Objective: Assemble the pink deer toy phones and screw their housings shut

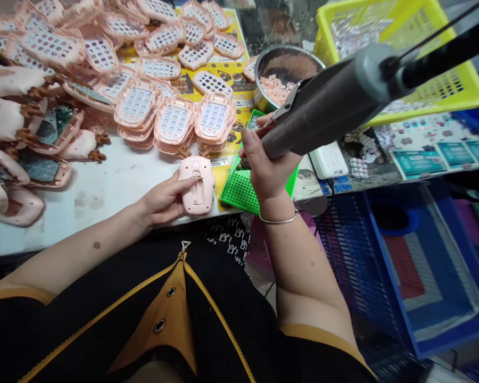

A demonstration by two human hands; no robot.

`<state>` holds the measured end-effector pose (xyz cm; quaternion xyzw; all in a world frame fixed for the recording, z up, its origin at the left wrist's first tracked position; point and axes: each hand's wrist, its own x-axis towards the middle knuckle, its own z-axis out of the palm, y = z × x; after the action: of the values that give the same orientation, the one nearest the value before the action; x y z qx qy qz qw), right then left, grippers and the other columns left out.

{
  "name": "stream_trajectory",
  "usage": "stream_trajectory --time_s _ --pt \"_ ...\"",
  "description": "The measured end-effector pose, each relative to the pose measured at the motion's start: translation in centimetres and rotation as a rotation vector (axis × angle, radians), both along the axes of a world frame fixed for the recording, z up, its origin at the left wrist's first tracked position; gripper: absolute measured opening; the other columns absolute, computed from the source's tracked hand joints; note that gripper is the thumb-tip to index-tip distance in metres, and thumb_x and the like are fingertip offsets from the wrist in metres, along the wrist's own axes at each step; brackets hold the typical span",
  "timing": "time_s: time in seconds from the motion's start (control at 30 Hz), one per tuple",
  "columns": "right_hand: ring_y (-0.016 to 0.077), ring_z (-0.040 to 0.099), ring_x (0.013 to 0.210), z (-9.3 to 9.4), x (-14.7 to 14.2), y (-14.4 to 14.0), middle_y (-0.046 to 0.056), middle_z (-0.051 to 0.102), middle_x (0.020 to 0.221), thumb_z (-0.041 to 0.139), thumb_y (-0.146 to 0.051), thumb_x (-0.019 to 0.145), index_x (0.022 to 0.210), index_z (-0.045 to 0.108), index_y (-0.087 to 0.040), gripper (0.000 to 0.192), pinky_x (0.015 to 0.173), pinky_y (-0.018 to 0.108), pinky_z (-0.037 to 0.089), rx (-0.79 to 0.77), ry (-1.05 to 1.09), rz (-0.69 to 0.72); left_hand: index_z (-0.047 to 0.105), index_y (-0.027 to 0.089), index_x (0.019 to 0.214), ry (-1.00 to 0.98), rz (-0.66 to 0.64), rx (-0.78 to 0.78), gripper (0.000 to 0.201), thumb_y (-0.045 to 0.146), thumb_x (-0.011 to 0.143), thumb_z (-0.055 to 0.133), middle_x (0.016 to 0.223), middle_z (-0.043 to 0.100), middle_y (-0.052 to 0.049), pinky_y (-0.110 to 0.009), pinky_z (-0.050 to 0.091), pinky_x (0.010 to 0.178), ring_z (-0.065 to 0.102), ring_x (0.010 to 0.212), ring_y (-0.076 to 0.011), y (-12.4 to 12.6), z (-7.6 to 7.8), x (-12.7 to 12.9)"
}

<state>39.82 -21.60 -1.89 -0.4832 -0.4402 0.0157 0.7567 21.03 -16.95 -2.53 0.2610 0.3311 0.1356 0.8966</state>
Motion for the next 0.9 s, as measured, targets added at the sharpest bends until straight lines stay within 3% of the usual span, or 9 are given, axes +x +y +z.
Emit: stream_trajectory --time_s 0.27,0.43,0.6,0.73,0.9 --pt "0.0108 0.054 0.042 0.2 -0.2 -0.4 -0.008 0.050 0.059 0.078 -0.043 0.081 0.090 0.063 -0.029 0.023 0.041 0.026 0.043 -0.026 -0.010 -0.003 0.053 0.026 0.120 0.020 0.064 -0.004 0.042 0.015 0.082 0.069 0.108 0.068 -0.002 -0.070 0.045 0.103 0.069 0.102 -0.0235 -0.1 0.0 0.1" --pt "0.0094 0.050 0.042 2.2 -1.6 -2.1 -0.008 0.043 0.060 0.077 -0.044 0.081 0.091 0.062 -0.028 0.024 0.042 0.025 0.045 0.087 0.016 -0.041 0.052 0.026 0.121 0.037 0.105 0.009 0.042 0.015 0.083 0.068 0.105 0.068 -0.001 -0.074 0.045 0.100 0.068 0.090 -0.0194 -0.3 0.0 0.4" --pt "0.0110 0.046 0.037 4.3 -4.7 -4.4 -0.009 0.041 0.056 0.078 -0.042 0.079 0.091 0.062 -0.031 0.023 0.035 0.027 0.043 0.076 0.092 0.135 0.051 0.028 0.125 0.038 0.141 0.014 0.047 0.015 0.083 0.069 0.104 0.068 -0.001 -0.065 0.049 0.101 0.068 0.095 -0.0198 -0.6 0.0 0.4" --pt "0.0115 0.044 0.035 4.0 -6.0 -5.2 -0.011 0.042 0.052 0.079 -0.045 0.077 0.091 0.059 -0.034 0.027 0.035 0.028 0.045 0.029 0.117 0.267 0.051 0.028 0.125 0.049 0.152 0.027 0.048 0.015 0.082 0.068 0.104 0.068 -0.002 -0.064 0.051 0.100 0.068 0.103 -0.0244 -0.8 0.3 0.4" --pt "0.0127 0.047 0.038 2.8 -6.0 -5.3 -0.010 0.045 0.053 0.079 -0.048 0.077 0.092 0.059 -0.033 0.029 0.039 0.030 0.046 -0.035 0.110 0.279 0.049 0.027 0.121 0.057 0.152 0.036 0.041 0.014 0.085 0.065 0.102 0.067 -0.002 -0.068 0.049 0.100 0.067 0.109 -0.0272 -1.0 0.6 0.5"
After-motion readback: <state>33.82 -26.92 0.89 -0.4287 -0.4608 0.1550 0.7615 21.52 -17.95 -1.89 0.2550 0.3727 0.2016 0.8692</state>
